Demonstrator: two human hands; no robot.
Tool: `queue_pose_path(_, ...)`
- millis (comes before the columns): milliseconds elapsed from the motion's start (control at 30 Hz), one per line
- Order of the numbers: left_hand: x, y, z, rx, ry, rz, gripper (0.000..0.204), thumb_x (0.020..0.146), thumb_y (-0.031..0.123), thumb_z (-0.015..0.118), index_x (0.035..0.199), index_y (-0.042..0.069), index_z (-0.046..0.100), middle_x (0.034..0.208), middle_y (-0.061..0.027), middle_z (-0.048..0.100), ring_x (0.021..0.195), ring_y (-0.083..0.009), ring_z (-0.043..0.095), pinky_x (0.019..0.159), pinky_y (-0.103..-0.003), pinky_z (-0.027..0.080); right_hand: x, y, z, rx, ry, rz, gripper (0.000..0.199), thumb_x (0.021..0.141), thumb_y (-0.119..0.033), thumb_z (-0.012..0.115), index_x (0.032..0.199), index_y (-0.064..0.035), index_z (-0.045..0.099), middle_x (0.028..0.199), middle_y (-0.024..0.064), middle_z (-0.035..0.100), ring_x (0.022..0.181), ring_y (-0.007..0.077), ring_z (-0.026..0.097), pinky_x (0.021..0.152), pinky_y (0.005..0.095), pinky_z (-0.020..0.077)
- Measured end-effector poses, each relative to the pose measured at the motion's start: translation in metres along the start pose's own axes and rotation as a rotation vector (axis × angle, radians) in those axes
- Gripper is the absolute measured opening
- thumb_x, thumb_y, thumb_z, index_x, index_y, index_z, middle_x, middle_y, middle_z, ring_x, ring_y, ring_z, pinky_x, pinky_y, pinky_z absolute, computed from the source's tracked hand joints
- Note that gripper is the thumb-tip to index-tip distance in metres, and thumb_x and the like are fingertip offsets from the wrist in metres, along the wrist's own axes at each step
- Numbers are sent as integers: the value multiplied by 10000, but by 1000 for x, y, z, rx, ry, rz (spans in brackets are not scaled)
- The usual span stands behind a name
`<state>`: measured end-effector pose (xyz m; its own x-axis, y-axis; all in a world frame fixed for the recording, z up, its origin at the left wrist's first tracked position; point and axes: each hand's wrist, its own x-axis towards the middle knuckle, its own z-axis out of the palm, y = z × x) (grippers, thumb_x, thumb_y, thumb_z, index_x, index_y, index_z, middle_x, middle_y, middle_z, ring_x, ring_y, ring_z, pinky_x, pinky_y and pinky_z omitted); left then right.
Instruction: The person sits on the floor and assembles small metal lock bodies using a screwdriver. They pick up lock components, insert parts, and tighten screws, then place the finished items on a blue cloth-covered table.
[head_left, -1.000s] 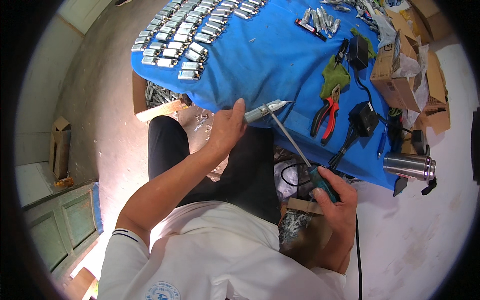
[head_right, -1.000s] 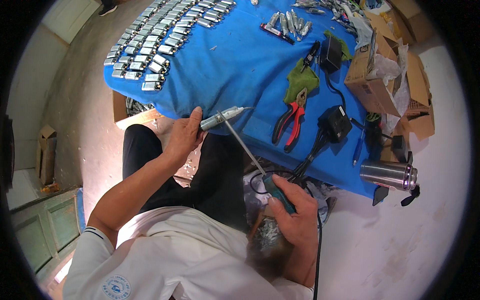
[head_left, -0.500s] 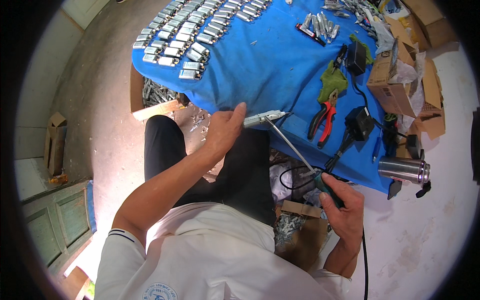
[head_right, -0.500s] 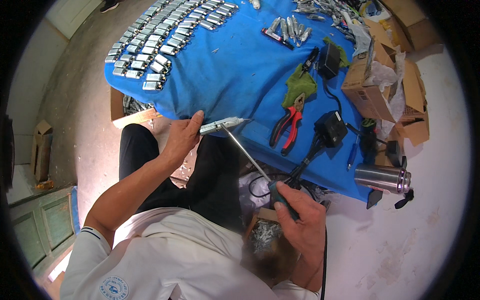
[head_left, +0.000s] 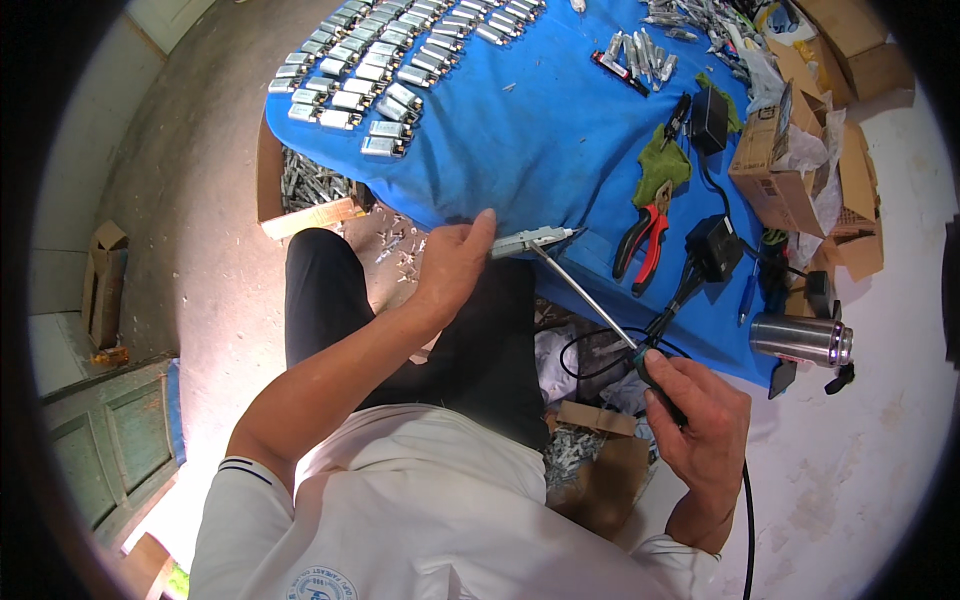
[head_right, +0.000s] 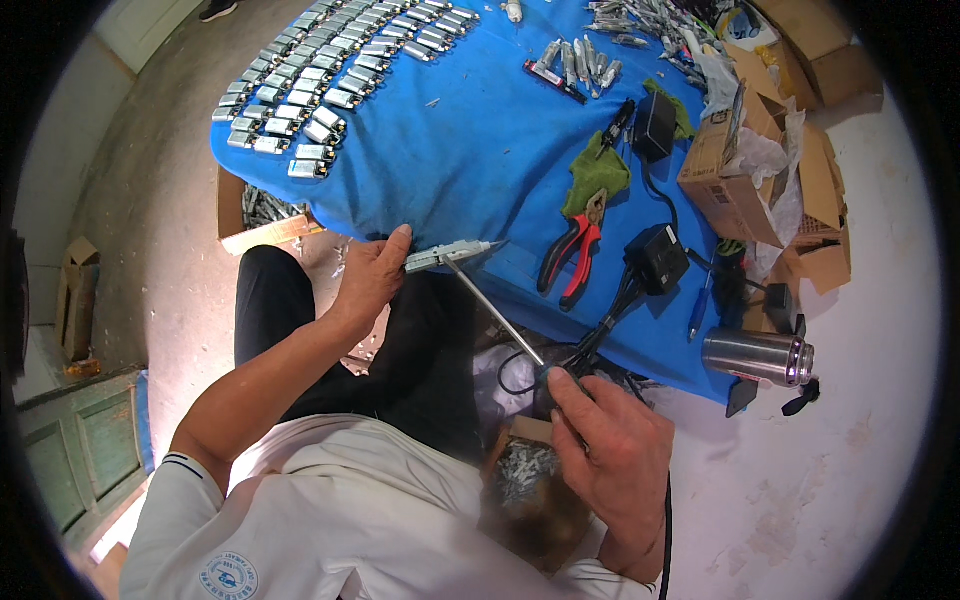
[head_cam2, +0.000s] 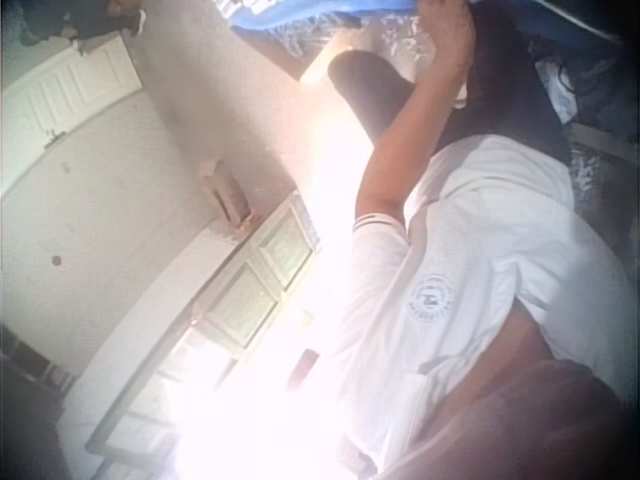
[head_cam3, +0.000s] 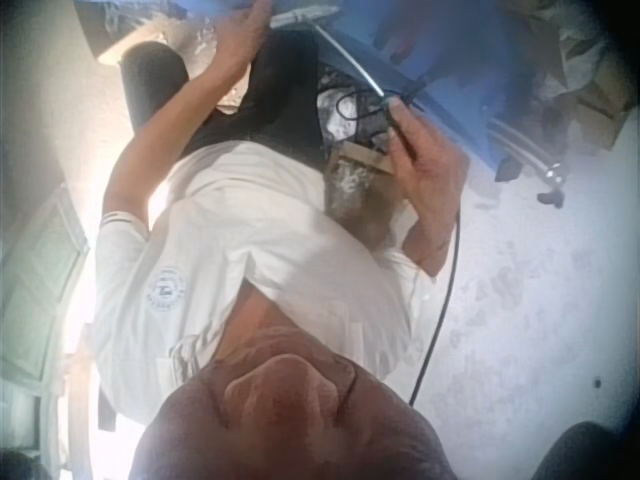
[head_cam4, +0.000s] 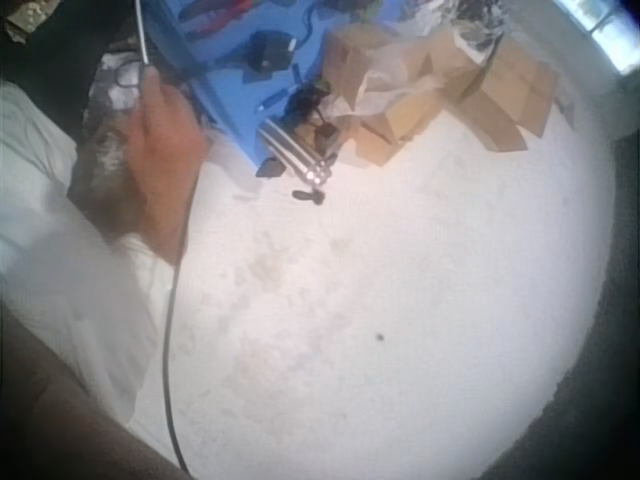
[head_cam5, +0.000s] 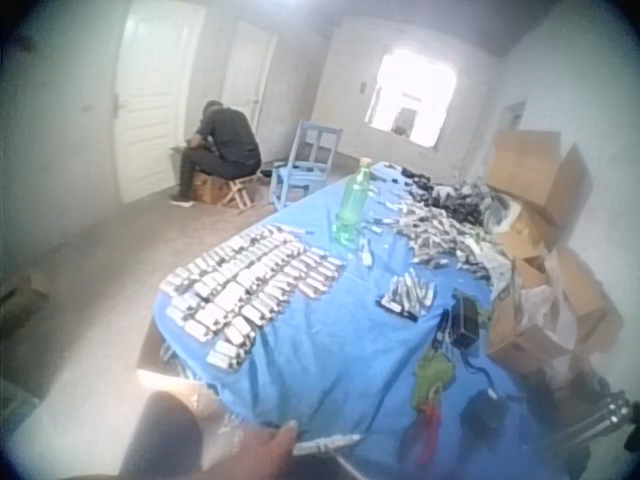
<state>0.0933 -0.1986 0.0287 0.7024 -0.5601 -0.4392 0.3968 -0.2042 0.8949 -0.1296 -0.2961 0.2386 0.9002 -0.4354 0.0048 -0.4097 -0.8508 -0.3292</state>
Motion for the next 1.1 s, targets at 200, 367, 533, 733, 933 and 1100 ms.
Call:
queue_pose_path(200,-1,0,3,45,36,20,576,902,470,559,649,-45,611,553,-22,507,542,-119,461,518,-319,375,5,-6,-5,-47,-32,-6,384,707,-18,708,1087,-67,677,860,124,632,681,272,624,564,346,486)
queue_pose_path(367,-3,-4,7,27,61,108,577,902,466,560,687,-64,635,554,-29,513,555,-117,467,531,-322,389,8,-17,-10,-109,-59,-25,377,726,-32,701,1099,-64,667,848,123,626,670,272,617,554,350,483)
queue_pose_path(533,-3,-4,7,-4,54,43,578,911,457,556,632,-47,591,545,-16,498,541,-113,452,515,-325,368,7,-20,3,-52,-53,8,362,744,-34,685,1104,-63,659,855,128,629,675,281,622,559,357,489)
queue_pose_path(733,-3,-1,8,-34,35,42,584,918,456,534,578,-19,548,522,-8,467,515,-103,428,490,-315,340,7,-19,9,34,-26,73,348,747,15,675,1093,-19,659,873,146,654,700,268,640,606,322,496)
queue_pose_path(933,1,-1,6,-32,9,1,588,913,462,536,564,-11,546,516,-18,471,506,-110,432,482,-315,342,4,1,8,179,-52,97,353,756,24,677,1108,3,653,933,175,671,785,273,659,699,299,504)
queue_pose_path(1100,3,-1,4,-22,21,-3,568,918,473,533,571,24,524,518,-8,448,486,-106,410,463,-297,313,7,19,7,309,-63,74,342,777,-7,675,1118,-17,660,922,166,671,788,269,664,685,299,509)
